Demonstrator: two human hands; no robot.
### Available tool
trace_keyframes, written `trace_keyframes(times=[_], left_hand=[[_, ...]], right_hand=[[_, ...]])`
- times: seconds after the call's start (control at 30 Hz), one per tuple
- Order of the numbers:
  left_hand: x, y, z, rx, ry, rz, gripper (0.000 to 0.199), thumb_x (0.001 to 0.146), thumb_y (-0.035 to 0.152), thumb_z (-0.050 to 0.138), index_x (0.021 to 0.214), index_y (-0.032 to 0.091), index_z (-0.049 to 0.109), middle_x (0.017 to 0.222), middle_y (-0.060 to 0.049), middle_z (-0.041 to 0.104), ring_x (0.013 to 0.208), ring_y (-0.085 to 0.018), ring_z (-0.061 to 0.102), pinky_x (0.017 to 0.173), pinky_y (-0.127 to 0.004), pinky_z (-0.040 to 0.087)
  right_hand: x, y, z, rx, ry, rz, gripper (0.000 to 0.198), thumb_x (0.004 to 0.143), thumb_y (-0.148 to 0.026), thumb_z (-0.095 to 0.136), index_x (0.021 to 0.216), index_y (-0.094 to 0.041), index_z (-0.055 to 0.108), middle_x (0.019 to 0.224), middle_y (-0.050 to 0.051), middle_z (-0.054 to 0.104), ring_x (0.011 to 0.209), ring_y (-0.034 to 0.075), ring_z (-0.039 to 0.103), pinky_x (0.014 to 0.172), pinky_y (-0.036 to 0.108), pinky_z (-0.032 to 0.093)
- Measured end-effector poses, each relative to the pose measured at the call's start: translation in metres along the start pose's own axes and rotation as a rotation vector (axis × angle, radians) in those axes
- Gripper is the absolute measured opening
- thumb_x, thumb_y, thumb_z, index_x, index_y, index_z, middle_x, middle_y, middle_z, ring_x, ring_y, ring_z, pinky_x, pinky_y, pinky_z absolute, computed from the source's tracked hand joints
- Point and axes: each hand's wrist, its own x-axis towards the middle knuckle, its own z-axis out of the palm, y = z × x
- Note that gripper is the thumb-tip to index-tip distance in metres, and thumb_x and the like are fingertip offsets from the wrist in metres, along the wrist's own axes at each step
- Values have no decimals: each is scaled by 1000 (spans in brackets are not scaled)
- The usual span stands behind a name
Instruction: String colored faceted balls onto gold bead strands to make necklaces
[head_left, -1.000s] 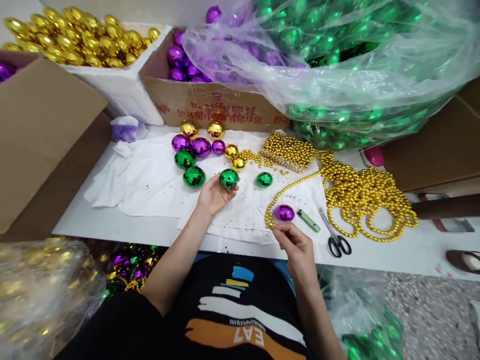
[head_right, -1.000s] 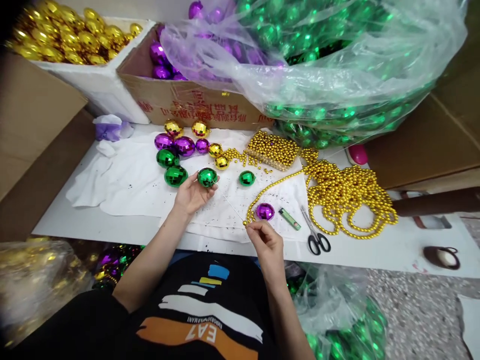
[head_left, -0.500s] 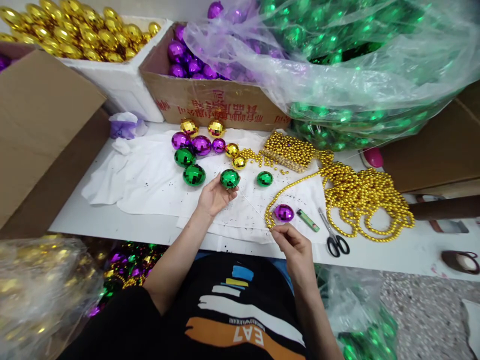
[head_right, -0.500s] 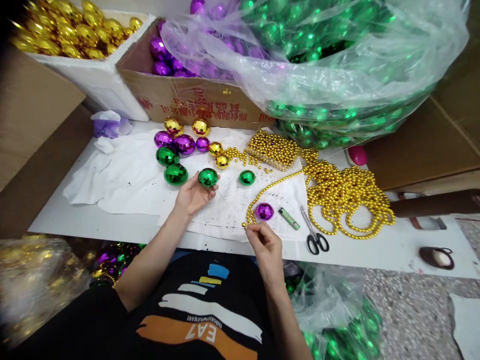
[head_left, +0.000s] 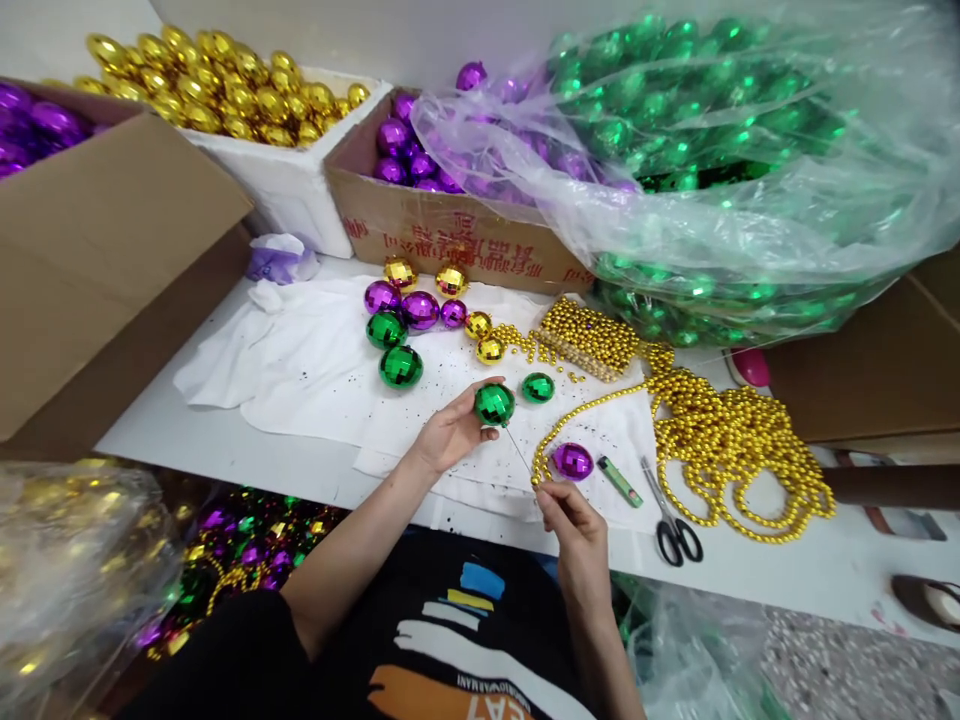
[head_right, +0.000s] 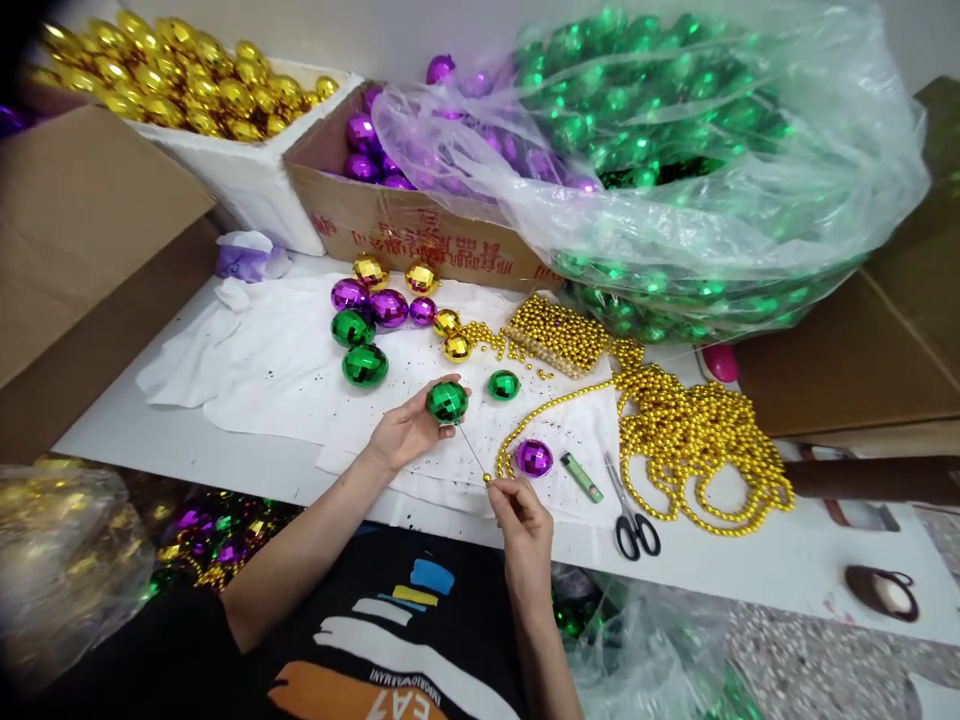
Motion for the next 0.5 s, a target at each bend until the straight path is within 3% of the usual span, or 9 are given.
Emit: trace_keyframes(times=[0.3,0.43,0.5], left_hand=[[-9,6,14,93,-40,19,50,82,40,72,127,19,62,118,-15,65,93,-24,69,66,-28,53],[-13,10,16,41,-45,23,51,83,41,72,129,22,58,110,-11,68,92,-29,73,75,-38,59],[-14,12,17,21,-31,42,48,85,39,71,127,22,58,104,-9,69,88,-27,73,77,-40,60]], right_hand=[[5,8,-6,-91,-103,-9,25,78,-43,72,84,-19,69,70,-1,53,62,12,43,57,26,38],[4,-7,1,-51,-197,-12,40,83,-43,69,117,-22,67,75,-2,52,62,12,47,57,26,41],[3,-13,7,-80,-259,-35,42,84,-44,68,120,-22,66,81,0,54,63,12,49,56,25,42]])
